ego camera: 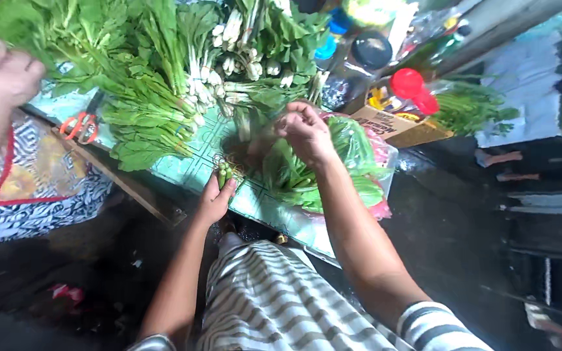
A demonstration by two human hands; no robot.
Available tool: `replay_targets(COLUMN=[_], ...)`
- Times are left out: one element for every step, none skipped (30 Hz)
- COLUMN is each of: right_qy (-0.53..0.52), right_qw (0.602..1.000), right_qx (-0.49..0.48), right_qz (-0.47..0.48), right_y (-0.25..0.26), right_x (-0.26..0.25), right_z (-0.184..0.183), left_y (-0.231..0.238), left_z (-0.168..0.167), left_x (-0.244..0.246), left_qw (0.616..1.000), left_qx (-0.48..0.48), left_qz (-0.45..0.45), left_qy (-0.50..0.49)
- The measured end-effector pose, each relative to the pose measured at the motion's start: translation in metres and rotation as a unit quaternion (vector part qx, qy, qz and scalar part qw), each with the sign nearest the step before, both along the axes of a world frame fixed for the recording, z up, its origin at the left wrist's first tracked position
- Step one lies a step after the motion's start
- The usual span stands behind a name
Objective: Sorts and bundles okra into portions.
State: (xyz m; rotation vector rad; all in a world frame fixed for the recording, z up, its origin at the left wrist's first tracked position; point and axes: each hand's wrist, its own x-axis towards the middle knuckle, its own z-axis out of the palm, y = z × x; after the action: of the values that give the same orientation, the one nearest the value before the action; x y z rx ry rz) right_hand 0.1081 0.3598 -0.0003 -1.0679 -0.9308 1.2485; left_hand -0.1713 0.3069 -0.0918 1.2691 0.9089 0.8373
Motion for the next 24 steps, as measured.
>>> replay_targets(right_qy=[0.024, 0.027, 0.008, -0.03, -0.075, -0.122, -0.166, -0.191, -0.202, -0.206, -0.214, -0.224, -0.237, -0.25, -0.257, -0.254, -0.244, -0.224, -0.192, -0.155, -0.11, -0.069, -0.039, -0.03], right_qw=[1.0, 0.999, 0.998, 0.995, 0.988, 0.977, 0.963, 0.951, 0.94, 0.931, 0.923, 0.915, 0.907, 0.901, 0.896, 0.894, 0.898, 0.911, 0.932, 0.953, 0.971, 0.982, 0.989, 0.992], right_qx=[0.015, 0.029, 0.042, 0.056, 0.07, 0.09, 0.11, 0.118, 0.122, 0.127, 0.132, 0.14, 0.146, 0.143, 0.128, 0.108, 0.09, 0.081, 0.072, 0.062, 0.056, 0.054, 0.049, 0.041], right_qz=[-0.014, -0.032, -0.053, -0.08, -0.114, -0.147, -0.179, -0.212, -0.245, -0.272, -0.291, -0.306, -0.316, -0.324, -0.338, -0.352, -0.355, -0.336, -0.298, -0.251, -0.205, -0.166, -0.136, -0.116], right_y=[-0.014, -0.029, -0.045, -0.061, -0.079, -0.096, -0.114, -0.134, -0.155, -0.176, -0.197, -0.214, -0.228, -0.237, -0.246, -0.255, -0.264, -0.274, -0.282, -0.288, -0.29, -0.29, -0.29, -0.292], right_x=[0.014, 0.03, 0.047, 0.066, 0.085, 0.105, 0.125, 0.143, 0.158, 0.172, 0.186, 0.197, 0.204, 0.208, 0.209, 0.209, 0.209, 0.209, 0.204, 0.195, 0.185, 0.178, 0.173, 0.169], right_z=[0.016, 0.033, 0.051, 0.068, 0.083, 0.095, 0.104, 0.112, 0.119, 0.123, 0.126, 0.126, 0.125, 0.125, 0.126, 0.126, 0.123, 0.116, 0.106, 0.094, 0.082, 0.07, 0.058, 0.049], left_y=[0.0, -0.002, -0.003, -0.004, -0.005, -0.005, -0.006, -0.007, -0.009, -0.011, -0.015, -0.02, -0.026, -0.034, -0.043, -0.052, -0.062, -0.075, -0.089, -0.102, -0.113, -0.121, -0.128, -0.133], left_z=[0.0, 0.001, 0.003, 0.006, 0.009, 0.012, 0.014, 0.016, 0.017, 0.019, 0.021, 0.024, 0.027, 0.03, 0.034, 0.04, 0.047, 0.056, 0.067, 0.078, 0.086, 0.093, 0.097, 0.099], left_x=[0.007, 0.014, 0.022, 0.029, 0.035, 0.042, 0.049, 0.056, 0.064, 0.071, 0.078, 0.082, 0.087, 0.092, 0.102, 0.117, 0.135, 0.154, 0.171, 0.187, 0.205, 0.223, 0.24, 0.254], left_qw=[1.0, 1.0, 0.999, 0.999, 0.998, 0.997, 0.996, 0.994, 0.993, 0.991, 0.99, 0.99, 0.99, 0.992, 0.994, 0.995, 0.995, 0.991, 0.982, 0.971, 0.959, 0.946, 0.932, 0.923], left_qx=[-0.001, 0.0, 0.0, -0.005, -0.006, -0.005, -0.001, 0.005, 0.014, 0.022, 0.027, 0.031, 0.032, 0.028, 0.021, 0.01, -0.006, -0.032, -0.059, -0.082, -0.093, -0.099, -0.103, -0.107], left_qz=[-0.012, -0.025, -0.034, -0.045, -0.057, -0.072, -0.088, -0.102, -0.115, -0.125, -0.13, -0.128, -0.121, -0.113, -0.102, -0.093, -0.095, -0.111, -0.133, -0.158, -0.187, -0.218, -0.246, -0.267], left_qy=[0.0, 0.004, 0.007, 0.008, 0.01, 0.011, 0.018, 0.024, 0.029, 0.038, 0.048, 0.058, 0.062, 0.056, 0.044, 0.024, -0.017, -0.07, -0.118, -0.158, -0.19, -0.219, -0.244, -0.257])
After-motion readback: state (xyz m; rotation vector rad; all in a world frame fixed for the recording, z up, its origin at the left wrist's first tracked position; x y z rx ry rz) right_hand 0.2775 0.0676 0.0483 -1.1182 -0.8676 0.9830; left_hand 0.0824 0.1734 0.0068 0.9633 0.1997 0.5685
